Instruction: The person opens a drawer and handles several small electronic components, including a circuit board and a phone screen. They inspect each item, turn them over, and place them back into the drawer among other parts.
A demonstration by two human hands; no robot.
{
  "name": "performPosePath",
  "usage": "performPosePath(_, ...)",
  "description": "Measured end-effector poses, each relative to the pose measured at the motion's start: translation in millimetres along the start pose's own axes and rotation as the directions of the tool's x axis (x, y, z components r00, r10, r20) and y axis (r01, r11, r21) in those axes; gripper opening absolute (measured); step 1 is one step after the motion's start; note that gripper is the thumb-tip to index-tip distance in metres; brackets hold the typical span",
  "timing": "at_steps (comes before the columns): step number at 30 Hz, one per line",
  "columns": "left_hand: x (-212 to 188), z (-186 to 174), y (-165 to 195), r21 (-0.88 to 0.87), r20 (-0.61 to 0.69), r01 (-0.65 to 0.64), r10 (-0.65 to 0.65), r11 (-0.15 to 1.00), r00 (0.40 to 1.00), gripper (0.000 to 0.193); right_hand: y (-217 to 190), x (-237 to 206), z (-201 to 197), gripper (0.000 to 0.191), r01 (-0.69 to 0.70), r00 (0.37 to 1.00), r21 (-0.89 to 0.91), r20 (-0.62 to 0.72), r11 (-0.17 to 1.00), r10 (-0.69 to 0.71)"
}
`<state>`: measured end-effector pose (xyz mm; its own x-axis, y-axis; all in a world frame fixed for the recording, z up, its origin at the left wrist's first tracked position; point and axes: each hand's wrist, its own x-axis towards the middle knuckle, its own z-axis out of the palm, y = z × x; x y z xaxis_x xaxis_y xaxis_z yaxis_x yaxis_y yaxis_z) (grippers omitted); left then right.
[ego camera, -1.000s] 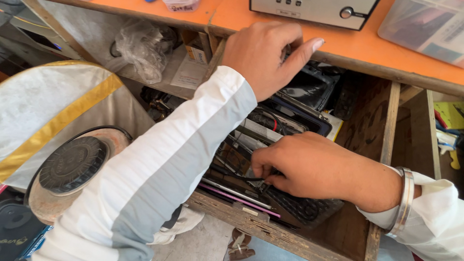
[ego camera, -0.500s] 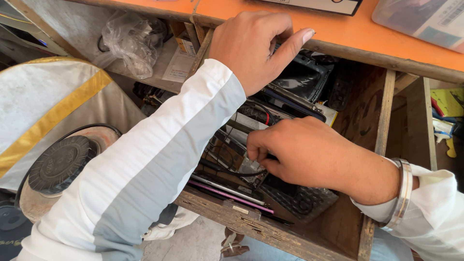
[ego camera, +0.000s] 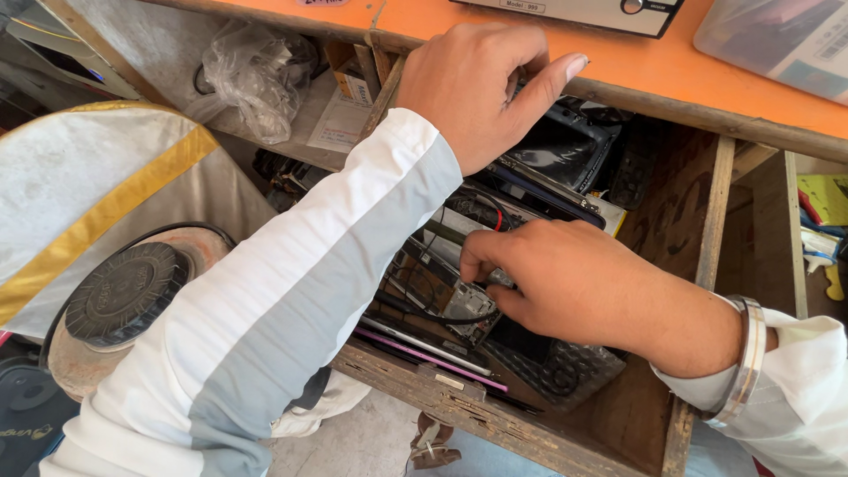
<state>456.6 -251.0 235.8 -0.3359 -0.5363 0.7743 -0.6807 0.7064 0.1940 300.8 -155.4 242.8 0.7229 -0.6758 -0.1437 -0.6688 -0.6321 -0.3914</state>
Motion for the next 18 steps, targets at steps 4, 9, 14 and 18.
performPosePath(4,1,0,0,-0.003,0.002,0.008,-0.008,1.0,1.0,0.039,2,0,1,0.032,-0.003,0.998,-0.017,0.06,1.0,0.004)
performPosePath(9,1,-1,0,-0.008,0.002,0.014,-0.014,1.0,1.0,0.04,5,-1,1,0.027,-0.034,0.997,-0.016,-0.07,0.999,0.033)
performPosePath(14,1,-2,1,0.005,-0.02,0.009,-0.009,1.0,1.0,0.04,9,0,0,0.017,-0.179,0.933,0.083,-0.303,0.98,0.196)
performPosePath(18,1,-3,1,0.003,-0.023,0.017,-0.017,1.0,1.0,0.04,14,-2,1,0.017,-0.202,0.897,0.064,-0.389,0.977,0.211)
